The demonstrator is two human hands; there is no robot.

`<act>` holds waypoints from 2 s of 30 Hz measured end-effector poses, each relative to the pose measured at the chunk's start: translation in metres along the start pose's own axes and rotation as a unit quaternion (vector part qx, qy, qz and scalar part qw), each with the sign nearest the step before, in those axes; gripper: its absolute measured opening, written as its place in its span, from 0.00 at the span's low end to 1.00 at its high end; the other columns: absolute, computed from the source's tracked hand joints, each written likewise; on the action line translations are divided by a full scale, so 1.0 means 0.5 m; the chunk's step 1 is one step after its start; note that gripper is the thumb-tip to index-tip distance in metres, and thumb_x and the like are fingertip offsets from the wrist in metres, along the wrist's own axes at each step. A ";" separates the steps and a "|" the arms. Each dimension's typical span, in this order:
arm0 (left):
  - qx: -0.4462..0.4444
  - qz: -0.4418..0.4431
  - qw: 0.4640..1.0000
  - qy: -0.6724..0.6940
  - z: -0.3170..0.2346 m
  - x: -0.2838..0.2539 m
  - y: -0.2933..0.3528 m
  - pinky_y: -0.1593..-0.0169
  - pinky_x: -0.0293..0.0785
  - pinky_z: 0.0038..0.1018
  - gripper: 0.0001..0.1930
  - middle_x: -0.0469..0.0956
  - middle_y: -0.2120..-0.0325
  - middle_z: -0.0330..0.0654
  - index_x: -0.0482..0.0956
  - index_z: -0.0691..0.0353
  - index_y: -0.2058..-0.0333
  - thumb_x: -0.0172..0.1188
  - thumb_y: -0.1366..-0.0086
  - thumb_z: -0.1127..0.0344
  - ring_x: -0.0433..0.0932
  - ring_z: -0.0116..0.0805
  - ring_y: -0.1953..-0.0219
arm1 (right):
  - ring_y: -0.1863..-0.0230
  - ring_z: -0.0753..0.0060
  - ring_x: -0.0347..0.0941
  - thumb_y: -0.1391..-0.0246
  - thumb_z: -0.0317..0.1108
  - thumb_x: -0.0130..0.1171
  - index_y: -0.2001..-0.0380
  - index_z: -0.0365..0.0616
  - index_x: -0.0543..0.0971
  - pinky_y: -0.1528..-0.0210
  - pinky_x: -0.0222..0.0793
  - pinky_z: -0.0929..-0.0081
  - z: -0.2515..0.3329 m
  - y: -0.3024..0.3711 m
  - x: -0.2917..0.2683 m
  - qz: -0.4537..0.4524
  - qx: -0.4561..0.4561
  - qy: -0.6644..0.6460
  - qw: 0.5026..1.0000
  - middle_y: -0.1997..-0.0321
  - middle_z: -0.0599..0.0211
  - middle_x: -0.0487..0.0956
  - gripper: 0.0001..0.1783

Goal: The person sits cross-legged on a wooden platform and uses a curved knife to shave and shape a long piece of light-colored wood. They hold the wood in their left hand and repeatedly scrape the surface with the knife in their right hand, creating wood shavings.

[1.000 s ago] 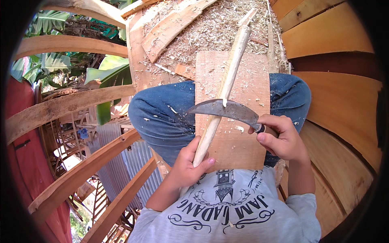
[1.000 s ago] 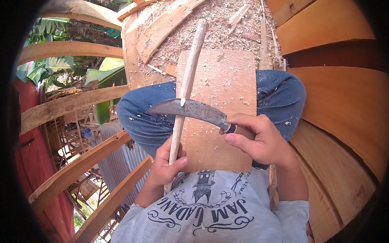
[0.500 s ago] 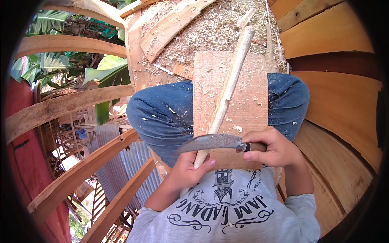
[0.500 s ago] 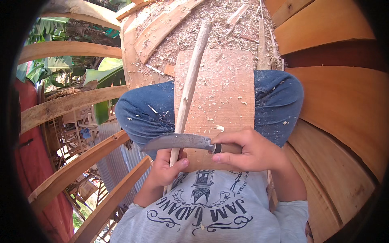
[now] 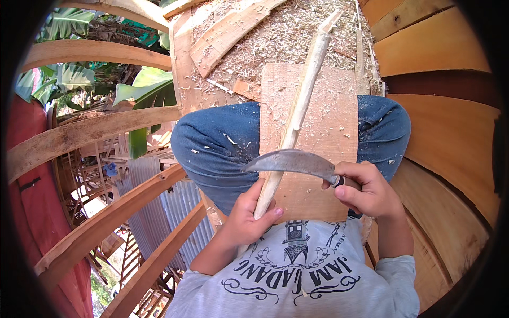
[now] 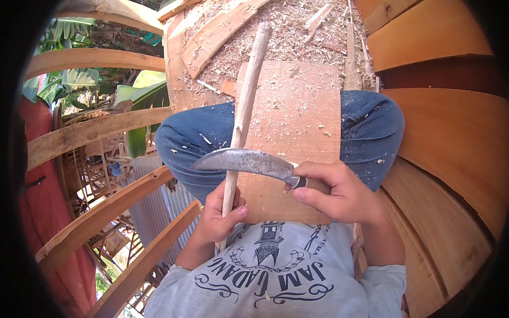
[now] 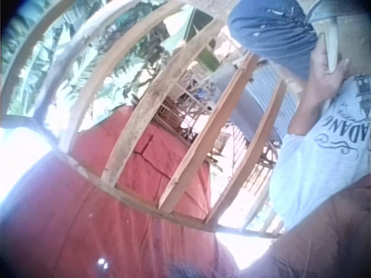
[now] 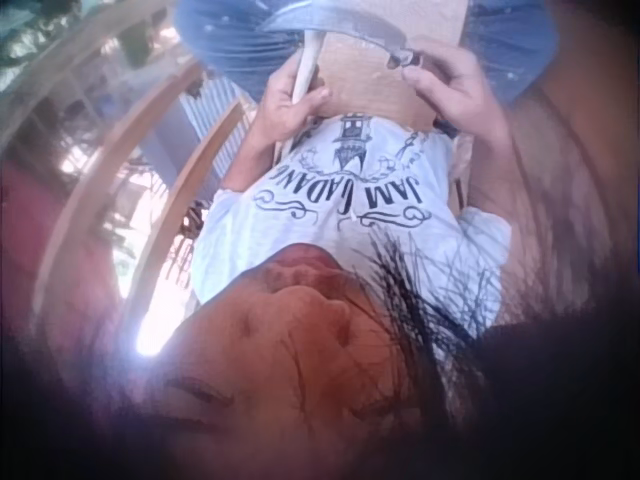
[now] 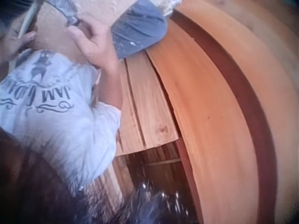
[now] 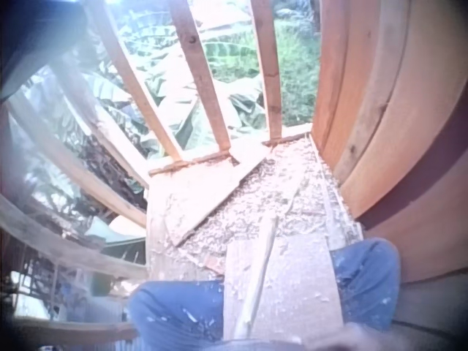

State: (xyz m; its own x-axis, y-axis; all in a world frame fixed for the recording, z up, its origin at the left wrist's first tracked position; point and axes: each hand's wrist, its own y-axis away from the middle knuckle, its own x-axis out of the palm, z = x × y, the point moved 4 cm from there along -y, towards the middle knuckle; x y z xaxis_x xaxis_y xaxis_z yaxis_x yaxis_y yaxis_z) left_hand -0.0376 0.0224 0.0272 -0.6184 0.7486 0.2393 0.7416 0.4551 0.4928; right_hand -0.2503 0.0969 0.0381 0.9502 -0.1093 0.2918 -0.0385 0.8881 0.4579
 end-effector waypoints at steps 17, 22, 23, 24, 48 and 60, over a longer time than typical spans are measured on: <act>0.009 -0.015 0.998 -0.061 0.004 -0.006 -0.007 0.75 0.57 0.17 0.16 0.62 0.81 0.30 0.67 0.69 0.57 0.58 0.42 0.72 0.60 0.16 0.79 | 0.76 0.87 0.68 0.49 0.29 0.59 0.62 0.35 0.77 0.74 0.62 0.87 -0.006 -0.008 -0.027 -0.077 -0.003 0.023 0.997 0.76 0.68 0.76 0.12; -0.008 -0.024 0.999 -0.037 -0.006 0.002 -0.008 0.73 0.59 0.18 0.12 0.65 0.83 0.32 0.67 0.66 0.62 0.59 0.43 0.71 0.62 0.17 0.78 | 0.84 0.91 0.60 0.48 0.28 0.56 0.64 0.36 0.77 0.79 0.56 0.86 0.004 0.000 -0.007 -0.050 -0.031 0.039 0.998 0.84 0.76 0.69 0.09; -0.013 -0.025 0.999 -0.037 -0.001 0.002 -0.003 0.73 0.59 0.18 0.12 0.65 0.83 0.32 0.67 0.66 0.63 0.59 0.43 0.71 0.62 0.17 0.78 | 0.83 0.90 0.60 0.49 0.28 0.57 0.64 0.36 0.77 0.79 0.56 0.86 0.005 0.001 -0.011 -0.041 -0.014 0.047 0.998 0.84 0.76 0.70 0.09; -0.018 -0.026 0.999 -0.037 0.003 0.002 -0.002 0.73 0.59 0.18 0.12 0.65 0.83 0.32 0.67 0.66 0.63 0.59 0.43 0.71 0.62 0.17 0.78 | 0.83 0.90 0.61 0.49 0.28 0.57 0.64 0.36 0.77 0.80 0.56 0.86 0.007 0.002 -0.020 -0.032 0.002 0.056 0.998 0.84 0.76 0.70 0.09; 0.025 -0.030 0.994 -0.106 -0.013 0.001 -0.017 0.75 0.55 0.15 0.22 0.62 0.81 0.29 0.65 0.71 0.50 0.56 0.44 0.73 0.59 0.15 0.78 | 0.85 0.92 0.59 0.46 0.29 0.57 0.61 0.37 0.76 0.83 0.53 0.88 -0.023 -0.006 -0.048 -0.122 -0.072 0.050 0.989 0.84 0.80 0.68 0.10; 0.014 -0.034 0.993 -0.108 -0.017 -0.001 -0.013 0.73 0.56 0.17 0.17 0.62 0.79 0.30 0.67 0.69 0.56 0.57 0.45 0.72 0.59 0.17 0.76 | 0.83 0.86 0.63 0.54 0.27 0.64 0.65 0.35 0.76 0.79 0.59 0.85 0.002 0.001 -0.012 -0.192 -0.173 0.261 0.930 0.81 0.67 0.72 0.12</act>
State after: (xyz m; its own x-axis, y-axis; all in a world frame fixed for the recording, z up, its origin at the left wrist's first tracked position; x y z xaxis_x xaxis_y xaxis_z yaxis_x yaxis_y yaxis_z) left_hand -0.0444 0.0152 0.0311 -0.5997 0.8000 0.0188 0.7083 0.5198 0.4777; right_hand -0.2561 0.0977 0.0375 0.8971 -0.2977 -0.3264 0.3517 0.9284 0.1197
